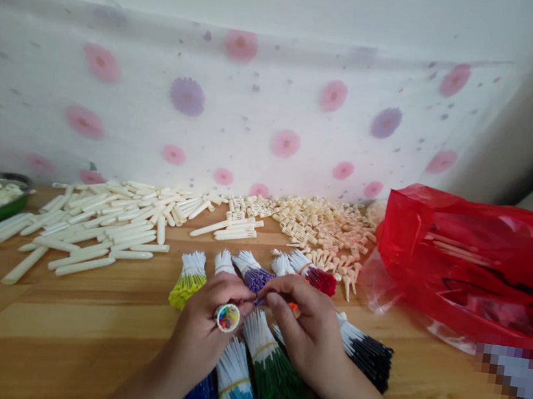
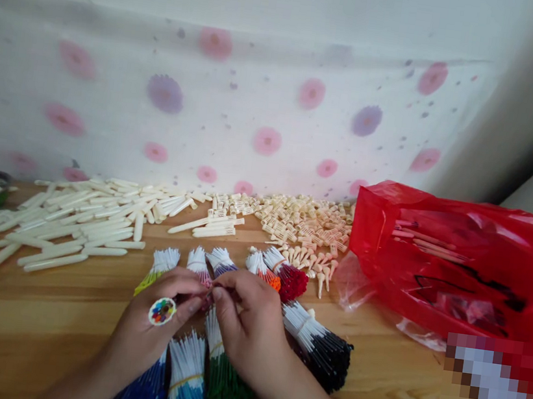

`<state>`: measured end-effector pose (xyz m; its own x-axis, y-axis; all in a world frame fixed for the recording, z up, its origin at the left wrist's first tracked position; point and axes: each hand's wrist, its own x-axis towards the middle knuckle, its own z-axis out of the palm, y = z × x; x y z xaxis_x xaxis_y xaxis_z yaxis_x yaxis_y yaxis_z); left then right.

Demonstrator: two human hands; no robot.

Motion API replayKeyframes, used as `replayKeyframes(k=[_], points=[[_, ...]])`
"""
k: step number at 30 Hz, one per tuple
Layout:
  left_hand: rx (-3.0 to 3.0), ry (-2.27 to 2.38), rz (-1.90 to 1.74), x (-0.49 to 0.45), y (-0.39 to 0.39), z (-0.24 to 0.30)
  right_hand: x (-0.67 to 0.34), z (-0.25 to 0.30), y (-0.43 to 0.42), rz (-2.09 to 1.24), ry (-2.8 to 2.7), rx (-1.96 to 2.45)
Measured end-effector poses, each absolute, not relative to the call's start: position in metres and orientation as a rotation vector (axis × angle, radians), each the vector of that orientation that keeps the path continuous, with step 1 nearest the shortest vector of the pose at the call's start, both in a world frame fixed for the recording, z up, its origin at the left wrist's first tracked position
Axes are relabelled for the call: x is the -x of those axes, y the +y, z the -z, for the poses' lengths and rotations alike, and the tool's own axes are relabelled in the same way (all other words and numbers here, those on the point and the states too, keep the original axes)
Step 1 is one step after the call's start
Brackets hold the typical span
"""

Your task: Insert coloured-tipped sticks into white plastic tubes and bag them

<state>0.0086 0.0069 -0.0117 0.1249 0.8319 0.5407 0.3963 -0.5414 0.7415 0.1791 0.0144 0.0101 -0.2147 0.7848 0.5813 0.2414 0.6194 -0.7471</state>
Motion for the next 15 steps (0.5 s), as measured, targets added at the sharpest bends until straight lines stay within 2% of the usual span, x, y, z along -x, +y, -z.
replayKeyframes(k=[4,10,15], points=[[-2.121,1.201,-1.487,-0.004,0.007,0.012,-0.206,-0.034,-0.014,-0.118,-1.792,0.747],[-2.166,1.209,-1.402,-0.004,0.01,0.018,-0.224,-0.046,-0.038,-0.256,-1.865,0.55],[-2.211,1.094,-1.436,-0.007,0.01,0.018,-0.208,-0.049,-0.037,-0.207,-1.988,0.529]])
